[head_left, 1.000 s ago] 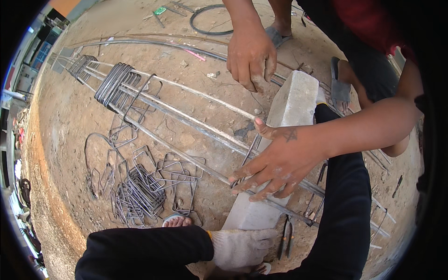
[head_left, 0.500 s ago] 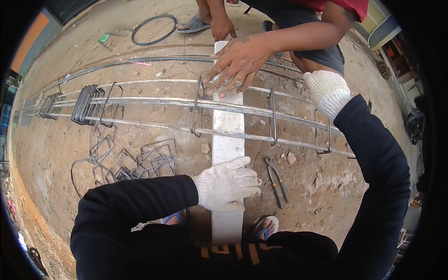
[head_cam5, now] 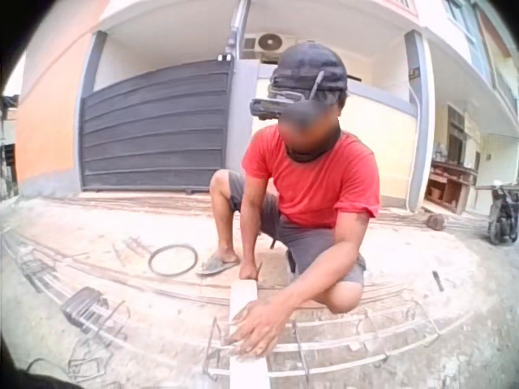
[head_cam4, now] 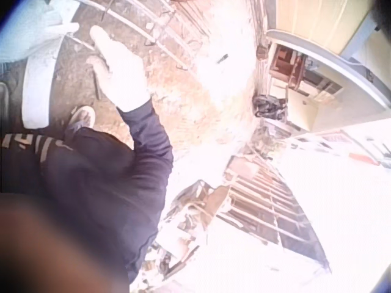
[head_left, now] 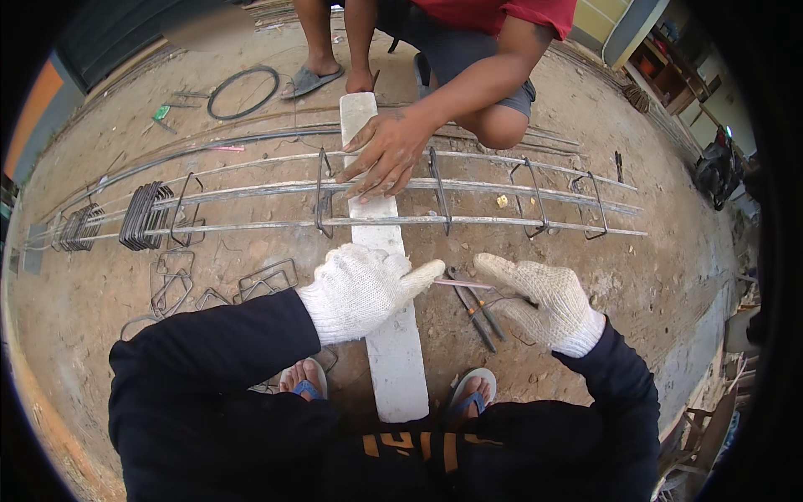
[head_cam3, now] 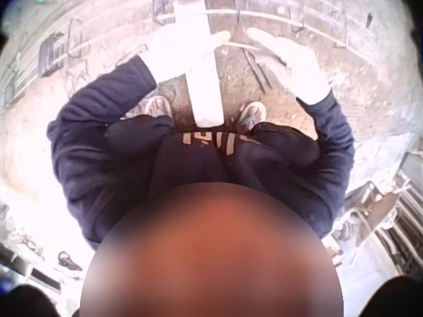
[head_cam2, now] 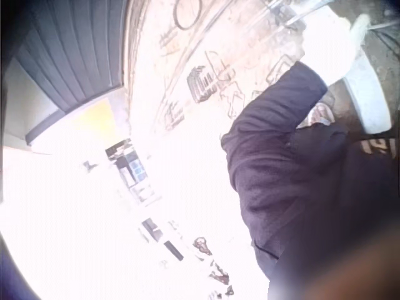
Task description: The person assembles a rebar cage by placing U-shaped stirrups onto longitudinal bars and securing them with wire ties using pliers. The person works alongside another worker who also ties rebar sections.
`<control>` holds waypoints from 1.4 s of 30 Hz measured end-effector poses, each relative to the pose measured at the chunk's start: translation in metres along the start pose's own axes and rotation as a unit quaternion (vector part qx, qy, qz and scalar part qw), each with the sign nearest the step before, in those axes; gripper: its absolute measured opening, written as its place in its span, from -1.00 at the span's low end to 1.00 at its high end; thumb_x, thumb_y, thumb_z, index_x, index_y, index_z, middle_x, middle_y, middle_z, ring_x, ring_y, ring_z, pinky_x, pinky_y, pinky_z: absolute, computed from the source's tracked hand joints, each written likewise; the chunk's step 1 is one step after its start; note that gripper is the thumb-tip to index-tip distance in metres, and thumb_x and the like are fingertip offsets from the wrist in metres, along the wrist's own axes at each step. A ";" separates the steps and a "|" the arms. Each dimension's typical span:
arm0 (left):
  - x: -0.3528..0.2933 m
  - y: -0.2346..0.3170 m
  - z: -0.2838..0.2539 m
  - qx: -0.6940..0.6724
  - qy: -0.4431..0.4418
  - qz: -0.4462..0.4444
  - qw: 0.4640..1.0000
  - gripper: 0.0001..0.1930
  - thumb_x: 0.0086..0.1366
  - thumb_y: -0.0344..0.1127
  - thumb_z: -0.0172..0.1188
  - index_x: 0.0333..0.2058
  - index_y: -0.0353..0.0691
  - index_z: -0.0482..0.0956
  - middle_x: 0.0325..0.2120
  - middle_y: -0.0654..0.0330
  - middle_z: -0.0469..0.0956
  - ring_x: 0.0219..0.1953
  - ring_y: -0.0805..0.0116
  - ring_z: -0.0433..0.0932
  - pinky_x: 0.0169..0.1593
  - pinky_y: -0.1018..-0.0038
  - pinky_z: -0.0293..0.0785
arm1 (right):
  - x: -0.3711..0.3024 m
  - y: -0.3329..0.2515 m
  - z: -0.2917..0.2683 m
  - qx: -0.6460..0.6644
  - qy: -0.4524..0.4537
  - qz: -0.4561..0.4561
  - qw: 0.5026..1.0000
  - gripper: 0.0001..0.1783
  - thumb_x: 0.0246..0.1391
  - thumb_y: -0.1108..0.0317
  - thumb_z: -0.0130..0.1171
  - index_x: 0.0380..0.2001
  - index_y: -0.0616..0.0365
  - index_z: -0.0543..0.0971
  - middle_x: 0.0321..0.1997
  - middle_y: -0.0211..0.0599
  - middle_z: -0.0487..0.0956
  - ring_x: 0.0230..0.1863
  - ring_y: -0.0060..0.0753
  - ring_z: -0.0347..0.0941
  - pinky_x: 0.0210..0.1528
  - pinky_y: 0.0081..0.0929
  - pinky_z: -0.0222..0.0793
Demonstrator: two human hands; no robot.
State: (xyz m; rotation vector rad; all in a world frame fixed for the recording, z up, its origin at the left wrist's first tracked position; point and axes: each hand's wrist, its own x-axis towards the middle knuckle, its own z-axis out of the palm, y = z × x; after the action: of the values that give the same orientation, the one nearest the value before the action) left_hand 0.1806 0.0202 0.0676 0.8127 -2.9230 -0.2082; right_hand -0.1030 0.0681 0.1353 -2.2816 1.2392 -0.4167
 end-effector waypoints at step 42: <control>0.040 -0.046 0.078 0.015 0.197 -0.178 0.964 -0.71 0.27 -0.33 0.05 -0.13 -0.42 0.52 -0.39 -0.10 0.51 -0.42 0.04 0.57 -0.49 0.14 0.48 | -0.002 0.006 0.061 0.037 -0.154 0.086 0.984 -0.71 0.08 0.28 0.31 -0.12 0.12 0.65 -0.28 -0.09 0.67 -0.26 -0.06 0.64 -0.24 -0.32 0.53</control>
State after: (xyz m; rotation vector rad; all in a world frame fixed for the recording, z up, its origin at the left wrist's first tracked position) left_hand 0.1597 -0.0312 -0.0141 1.2227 -2.4011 -0.0220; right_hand -0.0786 0.0843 0.0819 -2.0611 1.2243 -0.0436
